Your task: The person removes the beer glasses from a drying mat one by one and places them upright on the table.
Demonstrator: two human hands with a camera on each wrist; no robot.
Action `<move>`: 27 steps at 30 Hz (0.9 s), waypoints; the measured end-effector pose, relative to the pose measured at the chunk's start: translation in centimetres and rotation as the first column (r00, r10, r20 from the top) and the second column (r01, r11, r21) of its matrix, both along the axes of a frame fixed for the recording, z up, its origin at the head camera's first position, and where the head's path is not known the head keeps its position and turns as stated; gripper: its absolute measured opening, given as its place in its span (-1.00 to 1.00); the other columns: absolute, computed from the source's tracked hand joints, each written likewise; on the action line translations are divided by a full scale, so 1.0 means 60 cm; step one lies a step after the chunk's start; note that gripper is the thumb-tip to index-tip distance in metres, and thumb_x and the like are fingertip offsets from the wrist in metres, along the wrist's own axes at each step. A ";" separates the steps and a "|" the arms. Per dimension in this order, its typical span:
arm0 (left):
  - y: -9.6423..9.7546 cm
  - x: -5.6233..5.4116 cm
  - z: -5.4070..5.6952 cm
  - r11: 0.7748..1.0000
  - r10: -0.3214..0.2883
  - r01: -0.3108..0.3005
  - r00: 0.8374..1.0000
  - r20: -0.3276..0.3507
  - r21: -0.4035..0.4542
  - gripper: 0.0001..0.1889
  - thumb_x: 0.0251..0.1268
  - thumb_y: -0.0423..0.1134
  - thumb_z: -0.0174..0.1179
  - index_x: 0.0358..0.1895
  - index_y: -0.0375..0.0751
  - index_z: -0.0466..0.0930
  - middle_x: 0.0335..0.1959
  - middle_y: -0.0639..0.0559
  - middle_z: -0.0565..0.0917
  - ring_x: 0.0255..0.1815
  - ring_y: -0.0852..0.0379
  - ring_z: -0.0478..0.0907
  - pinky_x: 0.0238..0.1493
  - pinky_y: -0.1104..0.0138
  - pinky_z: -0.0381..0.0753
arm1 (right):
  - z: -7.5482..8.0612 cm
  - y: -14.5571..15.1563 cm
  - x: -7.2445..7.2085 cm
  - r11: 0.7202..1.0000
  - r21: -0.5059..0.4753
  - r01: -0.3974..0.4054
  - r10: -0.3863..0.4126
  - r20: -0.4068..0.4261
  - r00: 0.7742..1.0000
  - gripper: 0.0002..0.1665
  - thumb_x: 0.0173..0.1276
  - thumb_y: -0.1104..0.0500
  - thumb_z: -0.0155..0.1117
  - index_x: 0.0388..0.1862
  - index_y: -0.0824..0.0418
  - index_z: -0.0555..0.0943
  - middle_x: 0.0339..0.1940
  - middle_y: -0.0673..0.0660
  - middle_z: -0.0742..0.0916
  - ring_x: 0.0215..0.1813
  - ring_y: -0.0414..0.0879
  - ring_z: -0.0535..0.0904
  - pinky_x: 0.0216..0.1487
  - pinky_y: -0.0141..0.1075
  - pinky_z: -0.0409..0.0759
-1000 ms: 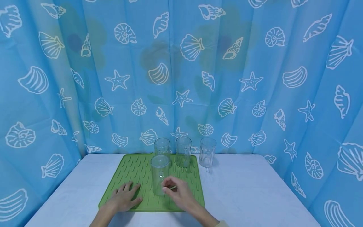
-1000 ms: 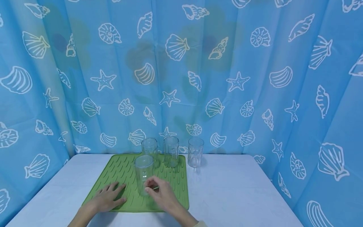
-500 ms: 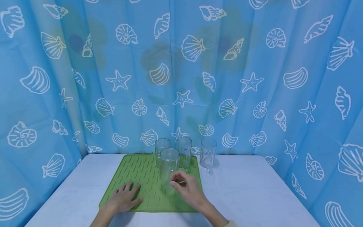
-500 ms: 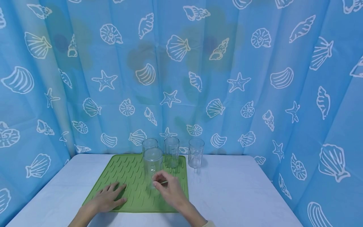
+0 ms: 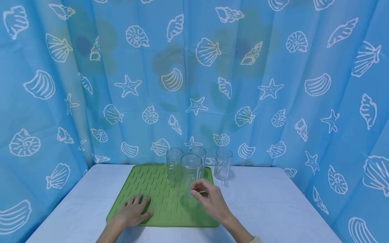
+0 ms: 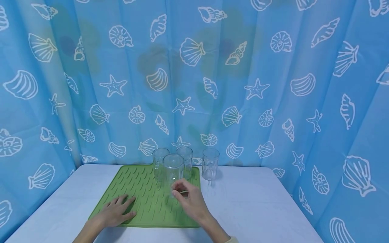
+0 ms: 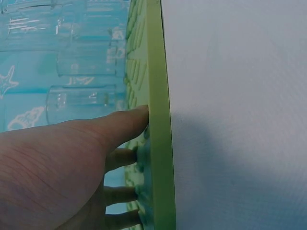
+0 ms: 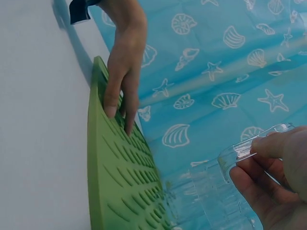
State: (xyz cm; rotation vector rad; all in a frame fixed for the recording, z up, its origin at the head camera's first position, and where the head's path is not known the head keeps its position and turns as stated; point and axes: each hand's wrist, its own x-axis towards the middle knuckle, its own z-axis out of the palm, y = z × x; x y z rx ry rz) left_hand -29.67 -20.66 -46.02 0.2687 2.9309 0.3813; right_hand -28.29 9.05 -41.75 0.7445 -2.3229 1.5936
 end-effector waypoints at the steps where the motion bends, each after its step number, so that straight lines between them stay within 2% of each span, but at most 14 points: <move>1: 0.000 0.000 0.000 1.000 0.000 0.000 1.000 0.002 -0.001 -0.29 0.37 0.20 0.10 0.44 -0.17 0.30 0.44 -0.39 0.22 0.44 -0.47 0.15 0.27 -0.42 0.17 | 0.000 0.003 -0.001 1.000 -0.003 0.001 -0.001 -0.004 1.000 -0.90 0.38 0.26 0.27 -0.14 0.15 0.61 -0.23 0.13 0.75 -0.19 -0.04 0.72 -0.19 -0.40 0.70; 5: 0.001 -0.001 0.001 1.000 0.002 -0.002 1.000 0.013 -0.003 -0.28 0.38 0.21 0.09 0.45 -0.16 0.28 0.46 -0.38 0.20 0.45 -0.47 0.13 0.29 -0.42 0.13 | 0.000 0.016 -0.008 1.000 -0.022 -0.012 0.011 -0.021 1.000 -0.89 0.39 0.16 0.29 -0.13 0.07 0.61 -0.22 0.05 0.75 -0.18 -0.09 0.72 -0.17 -0.39 0.71; 8: 0.001 -0.002 0.001 1.000 0.006 -0.005 1.000 0.019 -0.002 -0.27 0.38 0.21 0.09 0.45 -0.16 0.28 0.46 -0.39 0.19 0.45 -0.48 0.12 0.29 -0.42 0.13 | 0.000 0.025 -0.013 0.998 -0.050 -0.026 0.023 -0.043 0.999 -0.88 0.39 0.12 0.30 -0.13 0.08 0.61 -0.21 0.08 0.75 -0.17 -0.08 0.72 -0.16 -0.36 0.72; 14: 0.000 -0.003 -0.003 1.000 0.011 -0.011 1.000 0.026 0.001 -0.28 0.38 0.20 0.09 0.46 -0.16 0.27 0.46 -0.39 0.19 0.46 -0.48 0.12 0.30 -0.41 0.13 | 0.005 0.039 -0.018 0.997 -0.073 -0.015 0.008 -0.093 0.996 -0.88 0.40 0.15 0.28 -0.12 0.08 0.60 -0.22 0.10 0.74 -0.19 -0.10 0.71 -0.18 -0.33 0.73; 18: 0.000 -0.004 -0.005 1.000 0.013 -0.013 0.999 0.032 0.004 -0.27 0.38 0.21 0.09 0.46 -0.16 0.26 0.46 -0.39 0.19 0.46 -0.49 0.11 0.30 -0.41 0.11 | 0.007 0.047 -0.021 0.996 -0.085 -0.012 0.003 -0.106 0.994 -0.87 0.40 0.15 0.28 -0.11 0.09 0.60 -0.21 0.11 0.74 -0.19 -0.05 0.71 -0.18 -0.33 0.73; 24: 0.001 -0.005 -0.004 1.000 0.014 -0.015 0.999 0.050 0.009 -0.26 0.38 0.22 0.07 0.47 -0.16 0.25 0.47 -0.39 0.17 0.47 -0.49 0.09 0.31 -0.42 0.09 | 0.007 0.055 -0.024 0.995 -0.098 -0.025 0.014 -0.110 0.994 -0.87 0.41 0.12 0.28 -0.12 0.11 0.60 -0.21 0.12 0.73 -0.18 -0.04 0.71 -0.16 -0.22 0.74; 27: 0.002 -0.005 -0.004 1.000 0.014 -0.014 0.999 0.051 0.012 -0.27 0.39 0.21 0.07 0.47 -0.16 0.26 0.47 -0.38 0.17 0.47 -0.49 0.08 0.31 -0.42 0.09 | 0.006 0.057 -0.025 0.993 -0.110 -0.041 0.029 -0.105 0.994 -0.86 0.41 0.13 0.27 -0.10 0.13 0.60 -0.19 0.14 0.72 -0.17 -0.05 0.70 -0.16 -0.25 0.74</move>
